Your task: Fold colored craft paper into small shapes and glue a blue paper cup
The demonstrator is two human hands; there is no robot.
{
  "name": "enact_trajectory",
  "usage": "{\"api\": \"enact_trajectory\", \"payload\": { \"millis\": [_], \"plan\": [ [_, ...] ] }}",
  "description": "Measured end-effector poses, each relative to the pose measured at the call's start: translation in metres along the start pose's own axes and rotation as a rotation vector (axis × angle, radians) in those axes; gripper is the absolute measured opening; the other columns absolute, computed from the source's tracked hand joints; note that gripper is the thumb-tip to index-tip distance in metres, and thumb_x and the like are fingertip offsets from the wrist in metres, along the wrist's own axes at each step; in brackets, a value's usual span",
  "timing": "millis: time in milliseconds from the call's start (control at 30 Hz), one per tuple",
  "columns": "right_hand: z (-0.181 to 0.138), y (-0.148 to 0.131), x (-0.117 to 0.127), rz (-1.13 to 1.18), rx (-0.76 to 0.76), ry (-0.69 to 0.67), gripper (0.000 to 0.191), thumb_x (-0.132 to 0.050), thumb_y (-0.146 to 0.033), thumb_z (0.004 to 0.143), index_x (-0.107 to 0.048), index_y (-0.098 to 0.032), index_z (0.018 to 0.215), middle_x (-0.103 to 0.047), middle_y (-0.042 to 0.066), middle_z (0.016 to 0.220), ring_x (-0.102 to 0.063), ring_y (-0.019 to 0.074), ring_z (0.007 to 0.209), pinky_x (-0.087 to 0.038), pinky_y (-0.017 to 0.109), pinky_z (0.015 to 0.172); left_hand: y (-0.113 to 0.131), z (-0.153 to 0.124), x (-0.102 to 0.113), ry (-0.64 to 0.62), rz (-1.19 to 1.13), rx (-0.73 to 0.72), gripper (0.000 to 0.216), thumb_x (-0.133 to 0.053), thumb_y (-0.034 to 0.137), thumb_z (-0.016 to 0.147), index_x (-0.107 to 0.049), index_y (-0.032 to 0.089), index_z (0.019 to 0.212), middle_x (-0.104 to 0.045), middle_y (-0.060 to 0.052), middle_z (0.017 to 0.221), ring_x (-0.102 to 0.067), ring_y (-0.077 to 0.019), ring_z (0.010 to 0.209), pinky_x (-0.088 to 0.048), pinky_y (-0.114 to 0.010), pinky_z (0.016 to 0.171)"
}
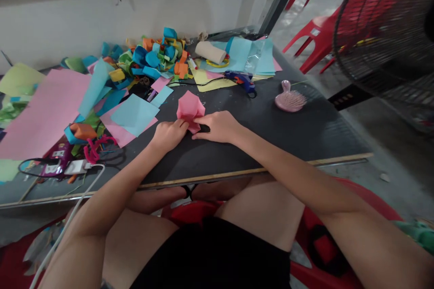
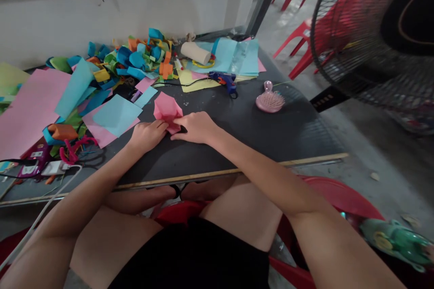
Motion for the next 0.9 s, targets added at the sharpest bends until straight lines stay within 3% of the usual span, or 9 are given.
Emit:
{"api": "enact_trajectory", "payload": {
  "millis": [167, 333, 467, 567, 700, 900],
  "plan": [
    [0.011, 0.017, 0.0, 0.059, 0.02, 0.038, 0.051, -0.069, -0.041, 0.084, -0.062, -0.028, 0.133, -0.076, 0.005, 0.111, -0.071, 0.0244, 0.089, -0.047, 0.033, 0.071, -0.013, 0.01, 0.0, -0.011, -0.101, 0.103, 0.031, -0.04, 0.032, 0.1, -0.066, 0.016, 0.102, -0.071, -0.011, 0.102, -0.07, -0.0225, 0.077, -0.042, -0.028, 0.054],
    [0.033, 0.037, 0.001, 0.271, -0.027, 0.131, 0.052, -0.063, -0.022, 0.085, -0.058, -0.02, 0.136, -0.076, 0.005, 0.088, -0.068, 0.0192, 0.075, -0.046, 0.031, 0.07, -0.039, 0.029, -0.01, -0.004, -0.353, 0.275, 0.02, -0.05, 0.028, 0.097, -0.06, 0.016, 0.109, -0.072, -0.01, 0.099, -0.07, -0.0247, 0.088, -0.049, -0.031, 0.068],
    [0.042, 0.043, -0.003, 0.544, 0.016, 0.192, 0.063, -0.065, -0.024, 0.082, -0.048, -0.015, 0.142, -0.072, 0.002, 0.082, -0.061, 0.0135, 0.063, -0.047, 0.029, 0.069, -0.058, 0.032, -0.018, 0.136, -0.663, 0.387, 0.037, -0.058, 0.022, 0.092, -0.045, 0.017, 0.127, -0.072, -0.003, 0.085, -0.07, -0.0196, 0.077, -0.05, -0.03, 0.069],
    [0.042, 0.045, -0.009, 0.653, 0.007, 0.213, 0.069, -0.072, -0.028, 0.077, -0.047, -0.016, 0.14, -0.068, -0.001, 0.073, -0.056, 0.0128, 0.058, -0.046, 0.029, 0.065, -0.061, 0.028, -0.02, 0.198, -0.808, 0.37, 0.04, -0.059, 0.023, 0.092, -0.042, 0.019, 0.128, -0.069, 0.002, 0.074, -0.067, -0.0155, 0.067, -0.05, -0.027, 0.066],
    [0.041, 0.048, -0.015, 0.701, -0.062, 0.203, 0.073, -0.077, -0.027, 0.072, -0.045, -0.02, 0.138, -0.066, -0.004, 0.07, -0.055, 0.013, 0.059, -0.046, 0.031, 0.066, -0.055, 0.023, -0.015, 0.218, -0.793, 0.284, 0.034, -0.056, 0.022, 0.093, -0.048, 0.02, 0.126, -0.069, 0.002, 0.077, -0.066, -0.0131, 0.066, -0.048, -0.024, 0.064],
    [0.04, 0.053, -0.018, 0.729, -0.113, 0.238, 0.047, -0.078, -0.039, 0.073, -0.049, -0.024, 0.108, -0.065, -0.004, 0.069, -0.054, 0.0125, 0.056, -0.045, 0.031, 0.063, -0.049, 0.022, -0.011, 0.198, -0.642, 0.229, 0.022, -0.05, 0.024, 0.096, -0.064, 0.022, 0.113, -0.071, 0.0, 0.082, -0.064, -0.0124, 0.065, -0.045, -0.024, 0.06]
  ]
}}
Point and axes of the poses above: each hand's wrist, its own z-axis towards the middle knuckle, its own x-axis out of the back of the hand, y = z × x, the point moved 8 cm from there along z, towards the middle knuckle
